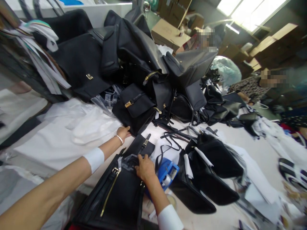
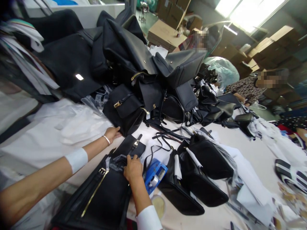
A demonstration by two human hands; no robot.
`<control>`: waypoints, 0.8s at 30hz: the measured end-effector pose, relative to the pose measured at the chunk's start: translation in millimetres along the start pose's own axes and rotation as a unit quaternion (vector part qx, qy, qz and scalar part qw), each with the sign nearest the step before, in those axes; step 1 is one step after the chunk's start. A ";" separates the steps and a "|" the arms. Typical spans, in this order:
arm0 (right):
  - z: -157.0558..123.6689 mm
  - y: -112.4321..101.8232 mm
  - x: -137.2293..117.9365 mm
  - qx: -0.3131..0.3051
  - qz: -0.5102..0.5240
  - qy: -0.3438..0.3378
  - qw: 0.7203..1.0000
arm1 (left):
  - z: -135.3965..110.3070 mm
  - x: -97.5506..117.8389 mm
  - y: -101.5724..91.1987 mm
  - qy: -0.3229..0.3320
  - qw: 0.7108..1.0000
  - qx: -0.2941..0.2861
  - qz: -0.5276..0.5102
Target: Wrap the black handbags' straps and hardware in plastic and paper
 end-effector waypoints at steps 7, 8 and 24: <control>-7.3 0.9 -1.5 0.006 0.004 -0.010 1.000 | -83.3 -23.9 -24.4 0.315 0.886 -0.165 0.297; -8.9 1.6 -1.5 0.004 0.004 -0.010 1.000 | -86.6 -28.1 -25.3 0.344 0.858 -0.190 0.331; -3.6 8.4 8.7 0.086 0.124 -0.008 0.989 | -68.4 -16.6 -57.5 0.436 0.677 -0.220 0.550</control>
Point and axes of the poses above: each hand's wrist, its own z-axis towards the middle knuckle, its own y-axis out of the palm, x = y × z, the point moved 2 cm from there along z, towards the middle knuckle, and after that the axes turned 13 degrees about x, right-handed, at the moved point
